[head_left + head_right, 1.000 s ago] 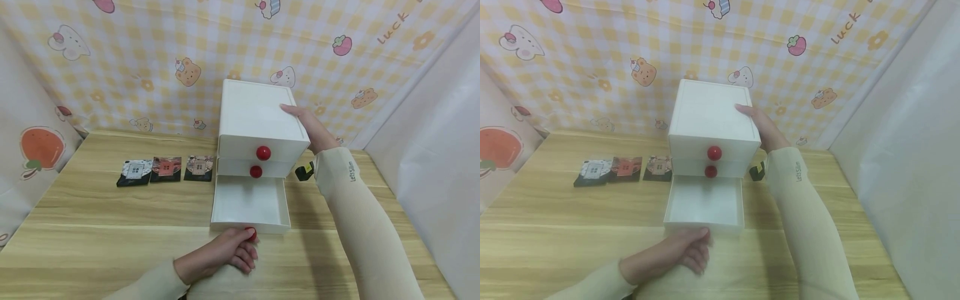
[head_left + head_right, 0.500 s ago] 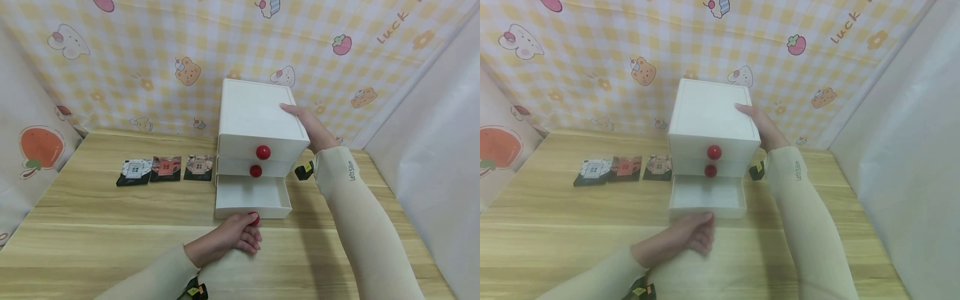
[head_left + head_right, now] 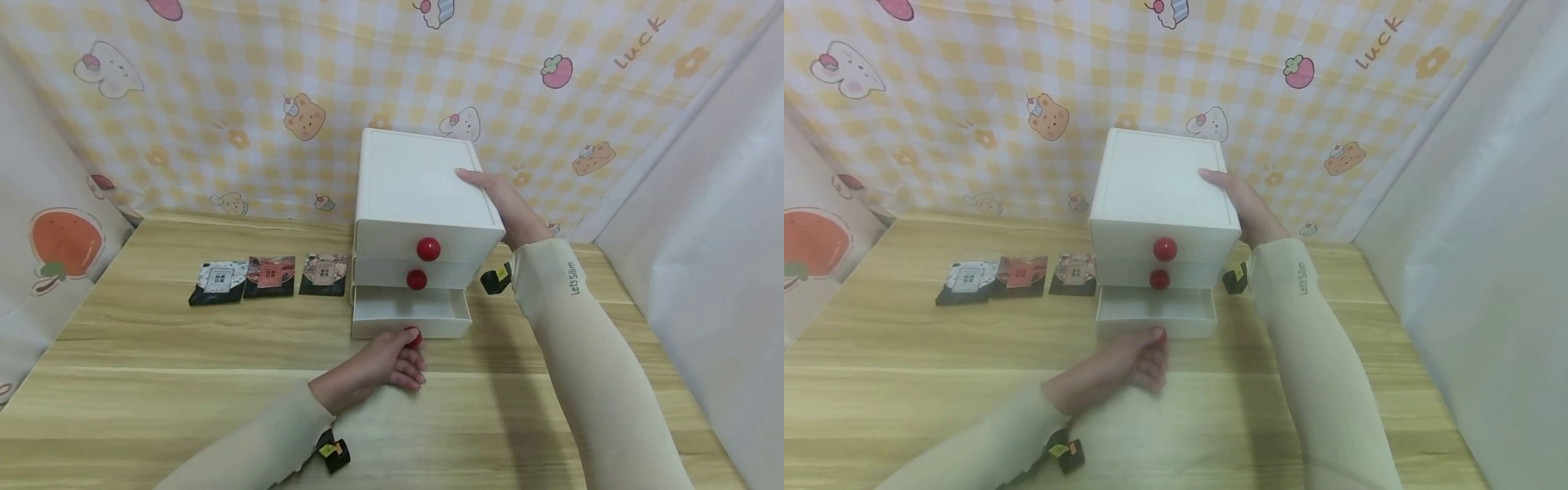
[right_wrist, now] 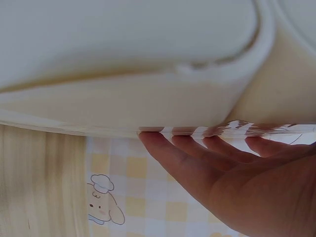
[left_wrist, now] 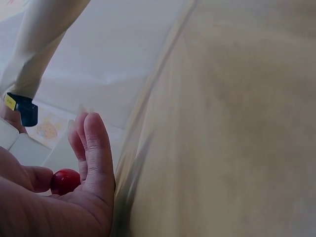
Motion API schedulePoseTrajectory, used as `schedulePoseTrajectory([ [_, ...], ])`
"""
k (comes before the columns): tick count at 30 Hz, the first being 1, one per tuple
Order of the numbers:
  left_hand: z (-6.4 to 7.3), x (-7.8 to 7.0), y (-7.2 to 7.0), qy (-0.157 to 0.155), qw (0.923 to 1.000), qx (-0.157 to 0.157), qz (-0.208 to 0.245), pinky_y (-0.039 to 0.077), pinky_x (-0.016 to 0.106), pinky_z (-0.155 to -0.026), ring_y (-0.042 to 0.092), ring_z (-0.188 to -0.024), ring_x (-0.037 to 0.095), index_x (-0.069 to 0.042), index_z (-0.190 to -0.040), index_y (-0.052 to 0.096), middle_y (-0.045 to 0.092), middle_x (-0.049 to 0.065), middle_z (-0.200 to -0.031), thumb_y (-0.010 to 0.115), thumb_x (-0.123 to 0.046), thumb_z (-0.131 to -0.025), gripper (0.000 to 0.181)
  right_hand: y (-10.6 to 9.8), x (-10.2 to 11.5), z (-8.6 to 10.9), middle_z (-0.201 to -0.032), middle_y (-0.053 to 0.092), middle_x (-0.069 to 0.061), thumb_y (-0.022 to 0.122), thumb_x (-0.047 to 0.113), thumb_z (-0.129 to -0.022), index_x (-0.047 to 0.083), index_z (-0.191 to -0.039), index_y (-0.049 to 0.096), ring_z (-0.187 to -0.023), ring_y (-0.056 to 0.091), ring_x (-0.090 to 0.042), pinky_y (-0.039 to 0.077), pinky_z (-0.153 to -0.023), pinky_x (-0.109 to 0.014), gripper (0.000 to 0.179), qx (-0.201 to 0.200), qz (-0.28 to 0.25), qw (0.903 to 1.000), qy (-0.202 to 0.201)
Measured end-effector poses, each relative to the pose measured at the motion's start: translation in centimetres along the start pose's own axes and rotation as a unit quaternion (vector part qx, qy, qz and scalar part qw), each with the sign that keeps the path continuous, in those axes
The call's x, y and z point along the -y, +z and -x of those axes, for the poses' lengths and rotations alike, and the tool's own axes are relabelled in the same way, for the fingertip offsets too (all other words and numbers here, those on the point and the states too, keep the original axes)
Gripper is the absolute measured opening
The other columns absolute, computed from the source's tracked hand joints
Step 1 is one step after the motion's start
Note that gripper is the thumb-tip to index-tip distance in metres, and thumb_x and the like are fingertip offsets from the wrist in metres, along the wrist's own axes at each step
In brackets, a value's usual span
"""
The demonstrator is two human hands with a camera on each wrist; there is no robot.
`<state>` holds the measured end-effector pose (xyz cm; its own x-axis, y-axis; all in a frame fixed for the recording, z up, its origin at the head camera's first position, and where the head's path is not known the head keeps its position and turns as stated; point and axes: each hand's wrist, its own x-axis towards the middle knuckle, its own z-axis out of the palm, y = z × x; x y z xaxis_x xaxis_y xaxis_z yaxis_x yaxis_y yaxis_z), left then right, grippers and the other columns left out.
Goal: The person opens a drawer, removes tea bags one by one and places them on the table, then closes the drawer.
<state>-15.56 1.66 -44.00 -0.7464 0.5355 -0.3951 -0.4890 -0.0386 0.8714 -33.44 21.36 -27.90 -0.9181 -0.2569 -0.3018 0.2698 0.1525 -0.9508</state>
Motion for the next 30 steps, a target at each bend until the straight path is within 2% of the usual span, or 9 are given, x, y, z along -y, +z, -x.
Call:
schedulePoseTrajectory([
  [7, -1.0, -0.5, -0.4, 0.001, 0.9999, -0.015, -0.002, 0.061, 0.031, -0.068, 0.066, -0.066, 0.014, 0.005, -0.117, 0.051, 0.063, 0.004, -0.079, 0.033, -0.026, -0.11, 0.037, 0.0, -0.1, -0.1, -0.145, 0.051, -0.009, 0.047, 0.044, -0.102, 0.033, -0.162, 0.021, -0.114, 0.063, -0.019, 0.056, -0.088, -0.028, 0.066, 0.002, 0.006, 1.0, -0.004],
  [25, -3.1, -1.6, -1.6, 0.002, 0.9996, -0.028, 0.004, 0.061, 0.031, -0.066, 0.065, -0.064, 0.014, 0.007, -0.12, 0.05, 0.062, 0.004, -0.076, 0.031, -0.029, -0.111, 0.042, 0.0, 0.1, 0.1, -0.133, 0.058, -0.006, 0.048, 0.045, -0.102, 0.031, -0.161, 0.023, -0.102, 0.069, -0.015, 0.058, -0.084, -0.027, 0.066, -0.004, 0.004, 0.9999, 0.009],
  [30, -3.5, -1.9, -2.0, 0.003, 0.9992, -0.039, -0.002, 0.062, 0.031, -0.067, 0.066, -0.065, 0.014, 0.008, -0.122, 0.05, 0.062, 0.004, -0.078, 0.031, -0.031, -0.111, 0.044, 0.1, 0.0, 0.1, -0.136, 0.057, -0.008, 0.048, 0.044, -0.102, 0.032, -0.161, 0.024, -0.104, 0.069, -0.016, 0.058, -0.085, -0.028, 0.064, -0.007, -0.004, 1.0, 0.003],
])
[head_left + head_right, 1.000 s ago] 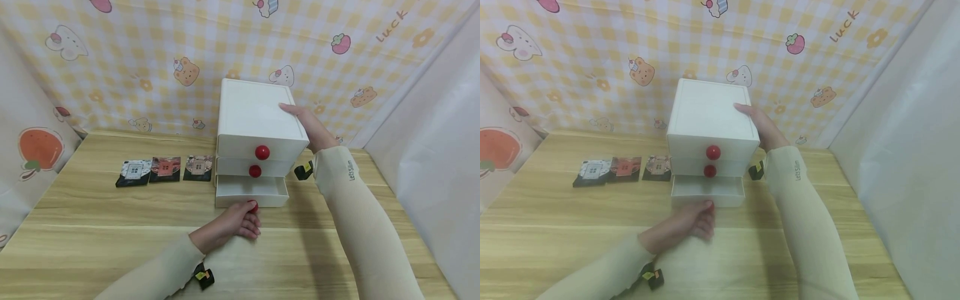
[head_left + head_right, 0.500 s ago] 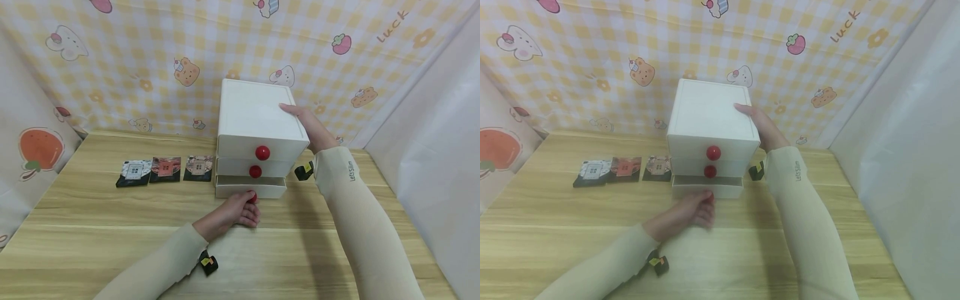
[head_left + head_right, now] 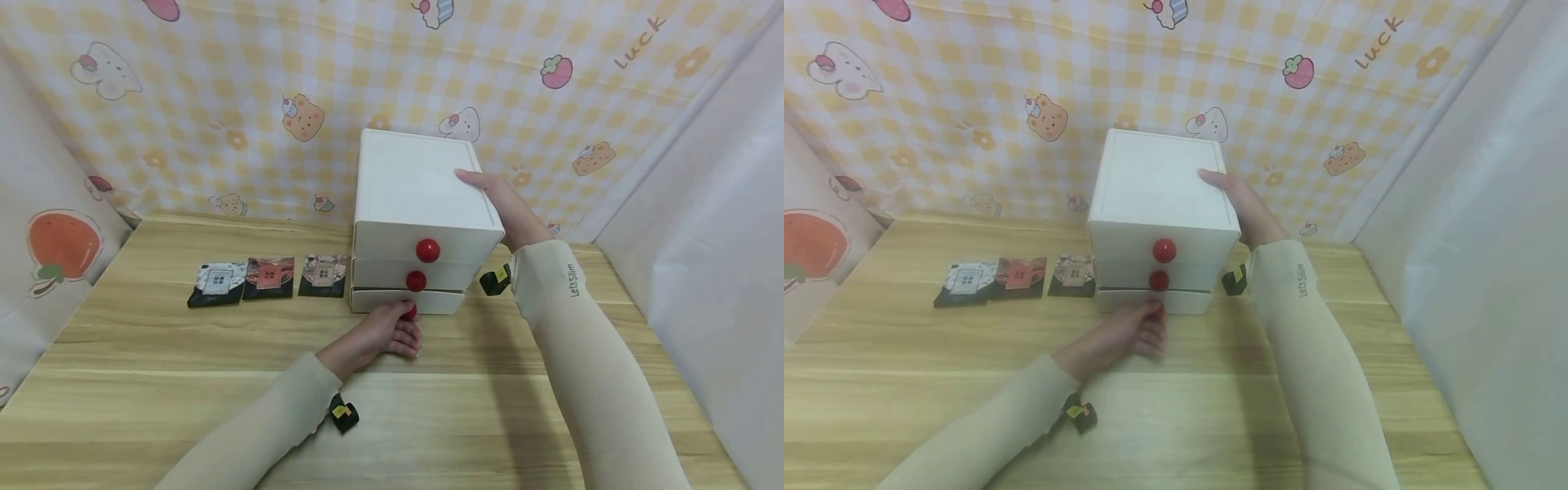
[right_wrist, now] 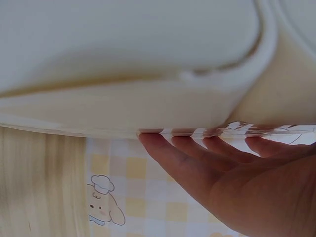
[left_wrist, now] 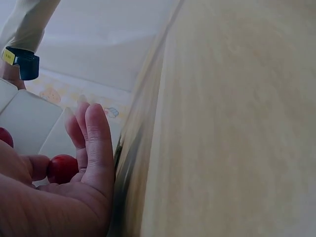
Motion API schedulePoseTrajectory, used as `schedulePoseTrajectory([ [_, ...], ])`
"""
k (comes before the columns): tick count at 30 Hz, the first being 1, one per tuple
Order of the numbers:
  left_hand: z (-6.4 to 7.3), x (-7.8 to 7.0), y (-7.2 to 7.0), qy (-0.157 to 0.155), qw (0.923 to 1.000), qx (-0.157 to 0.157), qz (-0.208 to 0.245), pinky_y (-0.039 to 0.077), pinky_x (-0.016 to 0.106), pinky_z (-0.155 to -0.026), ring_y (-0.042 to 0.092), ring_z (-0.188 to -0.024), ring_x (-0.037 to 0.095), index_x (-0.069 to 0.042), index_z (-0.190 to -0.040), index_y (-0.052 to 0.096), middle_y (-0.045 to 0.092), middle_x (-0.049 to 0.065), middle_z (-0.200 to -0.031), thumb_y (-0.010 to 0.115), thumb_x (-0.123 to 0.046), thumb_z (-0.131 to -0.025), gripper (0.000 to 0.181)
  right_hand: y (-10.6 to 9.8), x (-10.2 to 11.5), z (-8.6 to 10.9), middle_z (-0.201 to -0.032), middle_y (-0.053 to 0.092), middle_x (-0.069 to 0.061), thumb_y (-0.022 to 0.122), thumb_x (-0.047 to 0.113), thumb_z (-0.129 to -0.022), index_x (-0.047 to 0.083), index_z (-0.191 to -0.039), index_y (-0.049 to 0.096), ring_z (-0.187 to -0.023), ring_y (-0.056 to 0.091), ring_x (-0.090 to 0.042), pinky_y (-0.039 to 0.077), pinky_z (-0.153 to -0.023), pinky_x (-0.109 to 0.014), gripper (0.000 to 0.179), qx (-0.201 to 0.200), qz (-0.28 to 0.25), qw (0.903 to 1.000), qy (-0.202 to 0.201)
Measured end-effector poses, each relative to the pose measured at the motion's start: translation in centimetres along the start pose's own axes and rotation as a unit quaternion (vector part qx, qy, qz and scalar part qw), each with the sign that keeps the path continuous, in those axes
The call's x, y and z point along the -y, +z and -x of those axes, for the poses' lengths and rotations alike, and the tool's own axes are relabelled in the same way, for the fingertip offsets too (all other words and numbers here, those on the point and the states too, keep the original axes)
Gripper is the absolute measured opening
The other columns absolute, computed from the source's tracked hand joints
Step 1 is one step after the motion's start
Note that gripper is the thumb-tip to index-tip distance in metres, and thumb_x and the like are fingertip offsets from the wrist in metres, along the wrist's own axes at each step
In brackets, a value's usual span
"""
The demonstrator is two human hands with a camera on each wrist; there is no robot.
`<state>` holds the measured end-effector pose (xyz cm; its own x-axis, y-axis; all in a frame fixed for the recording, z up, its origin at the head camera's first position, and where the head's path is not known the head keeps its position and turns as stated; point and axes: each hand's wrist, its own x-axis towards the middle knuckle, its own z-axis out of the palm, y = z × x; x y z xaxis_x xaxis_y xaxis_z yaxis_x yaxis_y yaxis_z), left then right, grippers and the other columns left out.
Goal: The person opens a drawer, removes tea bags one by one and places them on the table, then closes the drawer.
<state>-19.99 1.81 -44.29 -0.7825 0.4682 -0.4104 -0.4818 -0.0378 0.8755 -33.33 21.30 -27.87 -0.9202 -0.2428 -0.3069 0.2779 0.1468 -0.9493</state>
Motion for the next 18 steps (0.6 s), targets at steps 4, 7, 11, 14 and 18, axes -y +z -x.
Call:
schedulePoseTrajectory([
  [4, 0.09, -0.23, -0.25, -0.005, 1.0, 0.0, 0.0, 0.062, 0.031, -0.067, 0.066, -0.065, 0.013, 0.01, -0.125, 0.05, 0.062, 0.005, -0.078, 0.032, -0.03, -0.11, 0.046, 0.25, 0.06, -0.15, -0.143, 0.054, -0.008, 0.047, 0.045, -0.102, 0.034, -0.161, 0.023, -0.112, 0.065, -0.018, 0.057, -0.088, -0.028, 0.064, 0.001, 0.009, 1.0, -0.003],
  [7, 0.2, -0.42, -0.41, -0.007, 1.0, -0.003, -0.001, 0.062, 0.03, -0.066, 0.066, -0.064, 0.013, 0.011, -0.126, 0.051, 0.062, 0.004, -0.076, 0.033, -0.029, -0.11, 0.047, 0.39, 0.13, -0.25, -0.143, 0.053, -0.009, 0.046, 0.045, -0.102, 0.033, -0.161, 0.022, -0.113, 0.064, -0.018, 0.056, -0.088, -0.027, 0.065, 0.003, 0.013, 0.9999, -0.005],
  [11, 0.21, -0.59, -0.64, -0.006, 1.0, -0.004, -0.006, 0.061, 0.03, -0.065, 0.066, -0.064, 0.013, 0.011, -0.126, 0.051, 0.062, 0.004, -0.075, 0.033, -0.029, -0.11, 0.047, 0.53, 0.17, -0.35, -0.14, 0.054, -0.008, 0.046, 0.043, -0.103, 0.031, -0.162, 0.021, -0.109, 0.065, -0.017, 0.057, -0.087, -0.026, 0.066, 0.007, 0.004, 1.0, -0.003],
  [14, 0.13, -0.67, -0.77, -0.004, 1.0, -0.002, -0.009, 0.062, 0.03, -0.066, 0.066, -0.065, 0.013, 0.011, -0.126, 0.051, 0.062, 0.004, -0.077, 0.033, -0.029, -0.11, 0.047, 0.56, 0.2, -0.42, -0.139, 0.054, -0.008, 0.046, 0.043, -0.103, 0.032, -0.162, 0.02, -0.108, 0.066, -0.017, 0.057, -0.087, -0.026, 0.066, 0.013, 0.0, 0.9999, -0.002],
  [18, 0.09, -0.66, -0.81, -0.001, 1.0, -0.001, -0.008, 0.062, 0.031, -0.067, 0.066, -0.066, 0.012, 0.01, -0.127, 0.051, 0.062, 0.005, -0.078, 0.033, -0.03, -0.11, 0.047, 0.55, 0.19, -0.45, -0.14, 0.053, -0.008, 0.047, 0.043, -0.102, 0.033, -0.162, 0.019, -0.11, 0.065, -0.017, 0.057, -0.088, -0.027, 0.066, 0.02, -0.003, 0.9998, -0.005],
])
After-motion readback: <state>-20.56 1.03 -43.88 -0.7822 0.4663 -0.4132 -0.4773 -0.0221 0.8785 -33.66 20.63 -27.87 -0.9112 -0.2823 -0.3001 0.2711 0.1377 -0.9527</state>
